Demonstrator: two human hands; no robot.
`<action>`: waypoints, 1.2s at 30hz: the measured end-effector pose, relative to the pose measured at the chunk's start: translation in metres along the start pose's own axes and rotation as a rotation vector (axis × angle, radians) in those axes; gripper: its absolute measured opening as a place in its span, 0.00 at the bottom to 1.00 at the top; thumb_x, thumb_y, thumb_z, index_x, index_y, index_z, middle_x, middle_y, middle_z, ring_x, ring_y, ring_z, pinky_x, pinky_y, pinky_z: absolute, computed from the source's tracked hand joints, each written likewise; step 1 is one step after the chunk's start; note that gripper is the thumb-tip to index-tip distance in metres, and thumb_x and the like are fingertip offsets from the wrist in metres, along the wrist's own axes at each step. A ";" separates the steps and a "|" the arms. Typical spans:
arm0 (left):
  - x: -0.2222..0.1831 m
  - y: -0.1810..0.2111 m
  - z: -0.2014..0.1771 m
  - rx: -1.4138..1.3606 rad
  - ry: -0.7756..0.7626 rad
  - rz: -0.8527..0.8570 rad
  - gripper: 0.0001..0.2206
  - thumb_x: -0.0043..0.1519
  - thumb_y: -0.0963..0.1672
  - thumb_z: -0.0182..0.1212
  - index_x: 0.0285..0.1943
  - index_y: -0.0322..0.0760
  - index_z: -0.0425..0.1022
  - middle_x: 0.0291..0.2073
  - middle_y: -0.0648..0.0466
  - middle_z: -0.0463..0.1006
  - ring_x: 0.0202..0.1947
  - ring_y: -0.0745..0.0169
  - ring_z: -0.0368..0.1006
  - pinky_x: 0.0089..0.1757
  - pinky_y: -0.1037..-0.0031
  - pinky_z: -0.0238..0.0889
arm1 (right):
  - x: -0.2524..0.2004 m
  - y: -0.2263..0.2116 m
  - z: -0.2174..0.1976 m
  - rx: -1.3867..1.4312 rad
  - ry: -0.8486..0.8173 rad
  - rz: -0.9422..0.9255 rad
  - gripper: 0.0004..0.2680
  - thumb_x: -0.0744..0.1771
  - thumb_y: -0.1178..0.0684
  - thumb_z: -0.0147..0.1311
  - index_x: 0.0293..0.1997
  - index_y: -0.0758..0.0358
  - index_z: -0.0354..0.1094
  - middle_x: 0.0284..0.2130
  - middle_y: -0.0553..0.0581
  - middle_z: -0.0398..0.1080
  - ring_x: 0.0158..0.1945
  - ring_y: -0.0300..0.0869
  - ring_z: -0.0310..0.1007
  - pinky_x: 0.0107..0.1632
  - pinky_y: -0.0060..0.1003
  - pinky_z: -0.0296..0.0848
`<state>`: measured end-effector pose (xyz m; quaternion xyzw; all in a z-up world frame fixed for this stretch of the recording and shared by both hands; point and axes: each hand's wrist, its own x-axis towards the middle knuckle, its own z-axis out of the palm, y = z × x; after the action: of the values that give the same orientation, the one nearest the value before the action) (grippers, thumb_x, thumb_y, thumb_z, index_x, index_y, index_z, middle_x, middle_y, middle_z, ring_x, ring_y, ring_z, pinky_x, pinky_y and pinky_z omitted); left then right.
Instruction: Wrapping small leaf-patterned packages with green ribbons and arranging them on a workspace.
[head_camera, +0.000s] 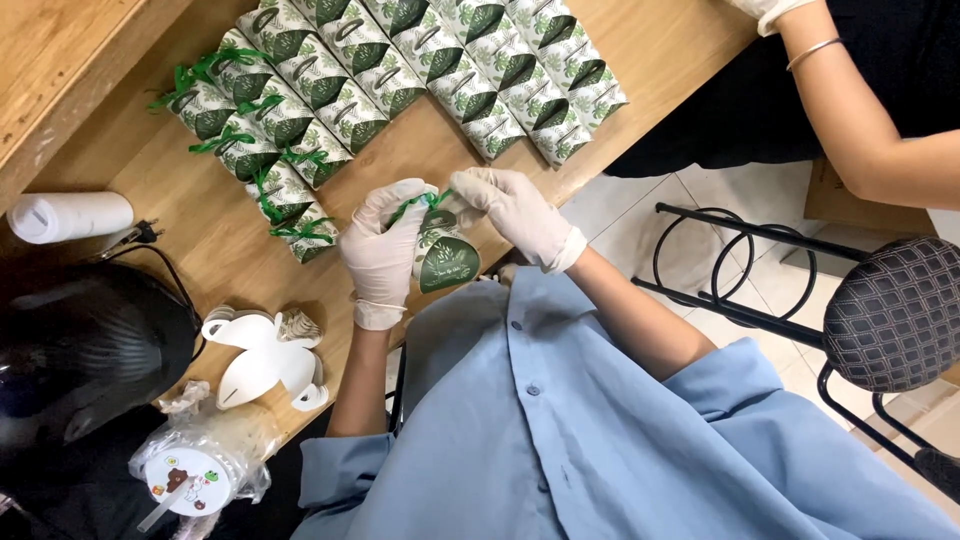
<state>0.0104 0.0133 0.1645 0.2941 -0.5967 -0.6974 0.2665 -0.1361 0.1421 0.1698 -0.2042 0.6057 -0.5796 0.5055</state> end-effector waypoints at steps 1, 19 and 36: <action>0.000 -0.001 -0.001 0.000 0.000 0.002 0.10 0.63 0.33 0.64 0.53 0.28 0.78 0.46 0.49 0.83 0.47 0.66 0.81 0.50 0.74 0.76 | 0.003 0.000 0.000 -0.001 -0.001 -0.002 0.14 0.72 0.45 0.48 0.46 0.66 0.75 0.37 0.52 0.78 0.39 0.34 0.74 0.47 0.31 0.75; -0.001 0.002 -0.003 0.206 -0.019 0.195 0.08 0.64 0.34 0.67 0.50 0.30 0.82 0.44 0.52 0.84 0.44 0.72 0.78 0.48 0.78 0.74 | 0.013 0.008 0.006 -0.103 0.119 0.048 0.06 0.65 0.56 0.64 0.40 0.69 0.79 0.33 0.50 0.79 0.37 0.29 0.75 0.41 0.27 0.76; -0.016 -0.120 -0.035 0.291 -0.020 -0.164 0.09 0.62 0.36 0.62 0.50 0.32 0.83 0.41 0.56 0.86 0.38 0.75 0.77 0.44 0.81 0.70 | 0.042 0.116 -0.017 -0.924 0.069 -0.185 0.06 0.64 0.54 0.58 0.42 0.62 0.73 0.38 0.64 0.73 0.43 0.58 0.74 0.46 0.48 0.72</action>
<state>0.0443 0.0185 0.0431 0.3704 -0.6682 -0.6257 0.1575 -0.1278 0.1442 0.0459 -0.4412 0.7960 -0.2983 0.2875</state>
